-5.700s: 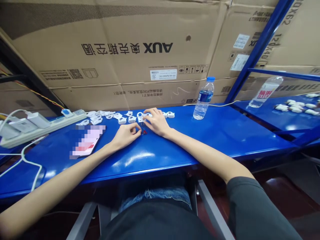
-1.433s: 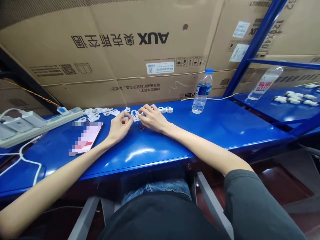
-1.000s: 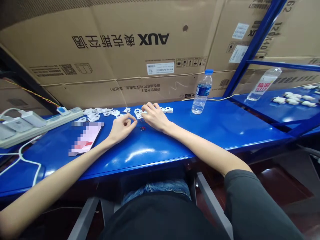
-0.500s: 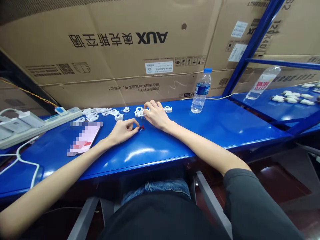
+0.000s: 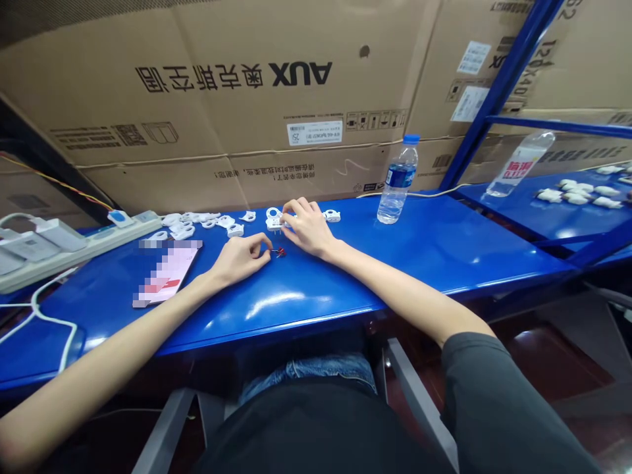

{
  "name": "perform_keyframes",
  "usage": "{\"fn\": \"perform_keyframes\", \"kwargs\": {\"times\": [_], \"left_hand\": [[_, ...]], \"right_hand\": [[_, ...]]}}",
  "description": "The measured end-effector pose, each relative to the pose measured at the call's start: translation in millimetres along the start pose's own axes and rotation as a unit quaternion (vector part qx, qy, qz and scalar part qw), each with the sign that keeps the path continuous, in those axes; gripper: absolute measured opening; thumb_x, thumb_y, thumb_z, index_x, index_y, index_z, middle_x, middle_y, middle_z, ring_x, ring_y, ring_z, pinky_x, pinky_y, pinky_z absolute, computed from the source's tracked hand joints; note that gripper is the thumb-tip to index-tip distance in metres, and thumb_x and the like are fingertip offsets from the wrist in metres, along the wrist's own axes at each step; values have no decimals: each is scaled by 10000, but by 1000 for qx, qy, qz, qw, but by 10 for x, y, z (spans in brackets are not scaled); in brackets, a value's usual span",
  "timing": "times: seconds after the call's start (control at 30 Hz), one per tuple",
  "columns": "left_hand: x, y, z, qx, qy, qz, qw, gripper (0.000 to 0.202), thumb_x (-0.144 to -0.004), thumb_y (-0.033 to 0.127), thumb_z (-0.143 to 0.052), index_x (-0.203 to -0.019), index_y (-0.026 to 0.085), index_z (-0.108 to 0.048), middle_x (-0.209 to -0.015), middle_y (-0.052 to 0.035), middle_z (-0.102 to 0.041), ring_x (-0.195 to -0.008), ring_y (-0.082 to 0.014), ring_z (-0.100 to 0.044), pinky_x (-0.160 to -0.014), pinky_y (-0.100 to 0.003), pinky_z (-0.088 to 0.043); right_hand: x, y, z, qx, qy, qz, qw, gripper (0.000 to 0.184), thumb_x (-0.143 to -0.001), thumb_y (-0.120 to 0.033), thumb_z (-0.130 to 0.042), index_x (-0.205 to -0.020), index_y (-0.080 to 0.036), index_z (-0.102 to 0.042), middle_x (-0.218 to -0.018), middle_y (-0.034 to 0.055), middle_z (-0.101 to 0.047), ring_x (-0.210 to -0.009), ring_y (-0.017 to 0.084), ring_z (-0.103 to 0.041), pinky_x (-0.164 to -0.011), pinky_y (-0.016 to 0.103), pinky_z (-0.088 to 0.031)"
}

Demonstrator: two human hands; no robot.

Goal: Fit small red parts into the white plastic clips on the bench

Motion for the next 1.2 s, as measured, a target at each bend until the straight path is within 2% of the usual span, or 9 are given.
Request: {"fn": "perform_keyframes", "kwargs": {"times": [0.23,0.4,0.6,0.73,0.97,1.2], "left_hand": [[2,-64,28,-94,-6,71,993,178,-899,248,-540,-1025,227,-663,-703,15,-653,-694,-202,-641,-628,-287,-366],[19,-127,-10,-124,-18,123,985,184,-921,263,-536,-1069,236,-642,-791,-17,-719,-808,-250,-707,-663,-305,-412],[34,-132,-26,-125,-18,126,984,197,-928,262,-518,-1088,237,-631,-838,-25,-739,-820,-255,-716,-689,-318,-444],[38,-130,-29,-125,-24,131,983,212,-932,264,-509,-1102,234,-632,-842,-28,-736,-809,-244,-712,-698,-311,-449],[43,-124,-26,-123,-15,125,984,214,-929,255,-508,-1098,237,-637,-832,-43,-735,-795,-272,-713,-683,-322,-448],[49,-113,-14,-122,-22,128,984,239,-935,256,-509,-1127,224,-647,-816,-45,-726,-786,-253,-704,-702,-311,-461]], "right_hand": [[-34,8,30,-58,7,-38,998,202,-1043,-330,-588,-1103,-220,-746,-1261,108,-665,-1170,285,-535,-952,427,-421],[-191,-12,-94,-73,-2,-25,997,198,-1039,-331,-600,-1113,-225,-749,-1276,100,-650,-1180,273,-527,-952,417,-417],[-498,-59,-469,-127,-56,-60,988,150,-979,-295,-672,-1045,-195,-761,-1251,97,-639,-1158,262,-530,-967,397,-455],[-600,-84,-658,-133,-96,-75,984,151,-969,-294,-680,-1030,-196,-776,-1261,105,-643,-1187,278,-532,-999,416,-468],[-593,-48,-746,-121,-109,-78,984,140,-959,-274,-686,-1002,-198,-796,-1249,115,-663,-1175,291,-559,-981,436,-500],[-602,-17,-769,-147,-100,-92,980,151,-928,-249,-717,-1045,-217,-806,-1228,91,-679,-1159,268,-589,-1018,404,-494]]}}
Point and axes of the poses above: each hand's wrist, its own x-axis away from the middle knuckle, its own z-axis out of the back of the hand, y = z × x, the point moved 8 cm from there along -x, towards the middle knuckle
